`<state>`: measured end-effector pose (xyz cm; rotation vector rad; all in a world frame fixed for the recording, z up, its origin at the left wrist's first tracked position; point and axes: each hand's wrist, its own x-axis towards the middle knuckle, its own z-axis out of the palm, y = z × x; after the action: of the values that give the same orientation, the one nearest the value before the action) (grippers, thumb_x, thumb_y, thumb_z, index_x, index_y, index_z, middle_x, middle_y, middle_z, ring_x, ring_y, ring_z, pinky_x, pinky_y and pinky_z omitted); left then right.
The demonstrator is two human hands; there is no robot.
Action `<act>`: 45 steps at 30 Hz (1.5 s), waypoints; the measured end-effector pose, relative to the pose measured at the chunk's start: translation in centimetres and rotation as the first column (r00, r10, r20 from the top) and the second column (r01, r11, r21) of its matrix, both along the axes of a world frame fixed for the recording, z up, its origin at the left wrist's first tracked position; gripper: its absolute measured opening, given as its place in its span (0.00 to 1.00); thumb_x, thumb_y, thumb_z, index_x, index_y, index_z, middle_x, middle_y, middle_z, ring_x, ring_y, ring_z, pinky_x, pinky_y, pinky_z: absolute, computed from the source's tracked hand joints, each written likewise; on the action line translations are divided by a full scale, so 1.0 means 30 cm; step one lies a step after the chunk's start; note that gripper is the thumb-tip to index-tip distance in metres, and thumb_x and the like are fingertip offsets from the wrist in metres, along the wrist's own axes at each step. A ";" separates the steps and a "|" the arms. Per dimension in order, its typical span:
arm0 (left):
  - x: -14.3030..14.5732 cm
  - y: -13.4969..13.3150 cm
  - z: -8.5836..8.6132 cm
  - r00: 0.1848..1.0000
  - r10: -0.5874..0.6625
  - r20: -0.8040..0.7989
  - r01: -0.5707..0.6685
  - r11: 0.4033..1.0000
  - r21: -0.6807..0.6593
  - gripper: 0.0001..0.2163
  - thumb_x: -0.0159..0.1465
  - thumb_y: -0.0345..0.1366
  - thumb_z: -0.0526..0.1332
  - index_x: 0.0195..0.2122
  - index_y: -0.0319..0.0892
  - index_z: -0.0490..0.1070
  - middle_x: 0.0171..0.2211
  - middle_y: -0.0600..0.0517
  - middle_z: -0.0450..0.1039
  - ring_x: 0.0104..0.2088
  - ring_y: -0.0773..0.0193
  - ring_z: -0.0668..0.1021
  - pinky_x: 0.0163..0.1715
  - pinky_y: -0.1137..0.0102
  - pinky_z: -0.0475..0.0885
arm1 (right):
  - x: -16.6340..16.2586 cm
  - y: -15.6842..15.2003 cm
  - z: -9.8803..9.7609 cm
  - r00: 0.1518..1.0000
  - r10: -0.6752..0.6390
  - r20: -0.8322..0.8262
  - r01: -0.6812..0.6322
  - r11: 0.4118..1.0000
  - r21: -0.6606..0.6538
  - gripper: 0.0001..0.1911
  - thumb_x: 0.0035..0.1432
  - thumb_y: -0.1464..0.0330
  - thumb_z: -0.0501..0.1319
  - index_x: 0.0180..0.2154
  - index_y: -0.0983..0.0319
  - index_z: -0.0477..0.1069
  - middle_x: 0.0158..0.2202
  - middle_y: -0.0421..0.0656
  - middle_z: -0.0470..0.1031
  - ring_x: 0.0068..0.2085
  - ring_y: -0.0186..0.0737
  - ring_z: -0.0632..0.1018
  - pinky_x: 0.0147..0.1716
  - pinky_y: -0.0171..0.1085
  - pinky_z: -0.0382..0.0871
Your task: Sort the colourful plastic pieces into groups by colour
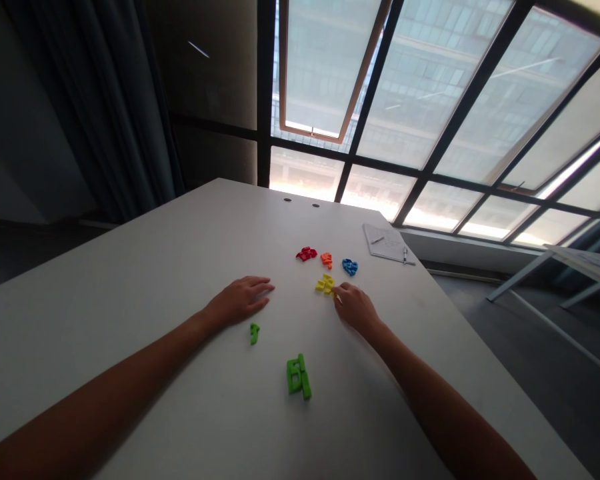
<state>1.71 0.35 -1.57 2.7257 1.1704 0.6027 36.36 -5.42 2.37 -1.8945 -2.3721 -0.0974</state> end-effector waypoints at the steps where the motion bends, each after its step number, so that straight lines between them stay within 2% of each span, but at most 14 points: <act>1: -0.001 0.001 -0.001 1.000 -0.002 -0.003 0.002 1.000 0.005 0.19 0.72 0.47 0.55 0.59 0.48 0.75 0.62 0.46 0.73 0.60 0.52 0.75 0.61 0.57 0.70 | -0.001 0.000 0.000 1.000 -0.005 0.005 0.005 1.000 -0.003 0.16 0.70 0.69 0.54 0.54 0.59 0.76 0.50 0.49 0.78 0.47 0.44 0.79 0.43 0.36 0.71; 10: -0.004 0.004 -0.006 1.000 -0.004 -0.025 0.005 1.000 0.015 0.19 0.72 0.46 0.55 0.59 0.49 0.75 0.62 0.47 0.73 0.59 0.52 0.75 0.61 0.56 0.71 | -0.014 0.000 0.005 0.999 -0.001 -0.052 0.002 1.000 0.016 0.20 0.70 0.69 0.56 0.60 0.60 0.72 0.54 0.51 0.77 0.51 0.45 0.78 0.48 0.38 0.71; 12: -0.003 0.003 -0.004 1.000 -0.004 -0.023 0.004 1.000 0.014 0.19 0.72 0.46 0.55 0.59 0.49 0.75 0.62 0.47 0.73 0.60 0.52 0.75 0.61 0.56 0.70 | -0.028 -0.015 0.024 0.994 0.057 -0.090 -0.053 0.997 0.048 0.19 0.69 0.70 0.56 0.59 0.60 0.73 0.56 0.50 0.77 0.52 0.45 0.78 0.49 0.39 0.72; 14: -0.001 0.001 -0.002 1.000 -0.007 -0.017 0.007 1.000 0.016 0.19 0.72 0.46 0.55 0.59 0.49 0.75 0.62 0.47 0.73 0.60 0.53 0.75 0.61 0.56 0.70 | -0.050 -0.044 0.056 0.974 0.183 -0.133 -0.179 0.983 0.040 0.17 0.69 0.71 0.58 0.57 0.60 0.75 0.54 0.49 0.78 0.51 0.44 0.79 0.49 0.38 0.72; 16: 0.000 -0.001 -0.001 1.000 -0.007 -0.010 0.007 1.000 0.015 0.19 0.72 0.46 0.55 0.59 0.49 0.75 0.62 0.47 0.73 0.60 0.53 0.75 0.61 0.57 0.70 | -0.080 -0.088 0.097 0.910 0.370 -0.189 -0.385 0.922 -0.050 0.13 0.68 0.70 0.61 0.52 0.59 0.78 0.50 0.46 0.80 0.45 0.40 0.81 0.46 0.37 0.72; 18: 0.001 -0.003 0.002 1.000 -0.001 -0.011 0.001 1.000 0.009 0.19 0.72 0.47 0.55 0.59 0.49 0.75 0.62 0.47 0.73 0.60 0.53 0.75 0.61 0.57 0.70 | -0.114 -0.138 0.139 0.800 0.538 -0.266 -0.589 0.787 -0.183 0.10 0.67 0.69 0.64 0.49 0.57 0.79 0.47 0.43 0.81 0.38 0.36 0.81 0.41 0.34 0.72; 20: 0.002 -0.005 0.005 1.000 0.007 -0.019 -0.007 1.000 0.004 0.20 0.72 0.47 0.55 0.60 0.49 0.75 0.62 0.47 0.73 0.60 0.53 0.75 0.61 0.56 0.71 | -0.147 -0.187 0.175 0.714 0.626 -0.312 -0.697 0.673 -0.246 0.10 0.66 0.68 0.66 0.49 0.57 0.79 0.46 0.42 0.81 0.38 0.36 0.81 0.41 0.34 0.72; 22: 0.002 -0.006 0.007 1.000 0.008 -0.023 -0.008 1.000 0.004 0.20 0.72 0.48 0.55 0.60 0.49 0.74 0.62 0.47 0.72 0.60 0.53 0.74 0.61 0.56 0.70 | -0.172 -0.223 0.199 0.679 0.662 -0.316 -0.733 0.628 -0.261 0.11 0.65 0.69 0.67 0.49 0.57 0.79 0.48 0.44 0.81 0.43 0.38 0.81 0.44 0.36 0.73; 27: 0.002 -0.009 0.011 1.000 0.003 -0.014 -0.003 1.000 0.013 0.19 0.72 0.47 0.55 0.60 0.49 0.75 0.62 0.47 0.73 0.60 0.53 0.75 0.62 0.56 0.70 | -0.188 -0.245 0.202 0.657 0.692 -0.299 -0.753 0.582 -0.308 0.12 0.64 0.72 0.65 0.50 0.58 0.79 0.50 0.44 0.81 0.48 0.41 0.81 0.49 0.39 0.74; 29: 0.002 -0.010 0.011 1.000 0.008 -0.014 -0.008 1.000 0.009 0.19 0.72 0.46 0.55 0.60 0.49 0.75 0.62 0.47 0.72 0.60 0.53 0.75 0.62 0.56 0.70 | -0.184 -0.235 0.190 0.668 0.692 -0.274 -0.742 0.596 -0.306 0.13 0.64 0.73 0.65 0.50 0.59 0.79 0.50 0.44 0.81 0.49 0.41 0.81 0.50 0.40 0.74; 36: 0.002 -0.011 0.010 1.000 0.011 -0.027 -0.011 1.000 0.002 0.19 0.73 0.46 0.55 0.60 0.49 0.74 0.63 0.47 0.72 0.60 0.53 0.74 0.62 0.56 0.69 | -0.177 -0.195 0.132 0.739 0.658 -0.146 -0.673 0.712 -0.203 0.11 0.66 0.71 0.65 0.49 0.59 0.79 0.50 0.45 0.81 0.46 0.42 0.81 0.45 0.39 0.74; 41: 0.001 -0.010 0.007 1.000 0.004 -0.014 -0.004 1.000 0.006 0.18 0.72 0.45 0.56 0.60 0.49 0.74 0.63 0.47 0.72 0.61 0.54 0.74 0.62 0.56 0.69 | -0.180 -0.163 0.067 0.796 0.586 -0.151 -0.600 0.797 -0.070 0.09 0.67 0.71 0.64 0.49 0.59 0.77 0.45 0.45 0.81 0.43 0.41 0.80 0.43 0.37 0.73; 45: 0.001 -0.008 0.004 1.000 0.002 -0.008 -0.002 1.000 0.016 0.18 0.72 0.45 0.56 0.60 0.49 0.75 0.63 0.47 0.72 0.60 0.54 0.74 0.62 0.57 0.69 | -0.187 -0.130 -0.006 0.837 0.499 -0.224 -0.503 0.863 0.045 0.09 0.65 0.71 0.66 0.47 0.61 0.74 0.44 0.46 0.80 0.44 0.42 0.79 0.45 0.38 0.73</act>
<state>1.73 0.11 -1.45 2.7432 1.1753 0.6049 30.76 -9.33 2.19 -1.1455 -2.6089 0.1752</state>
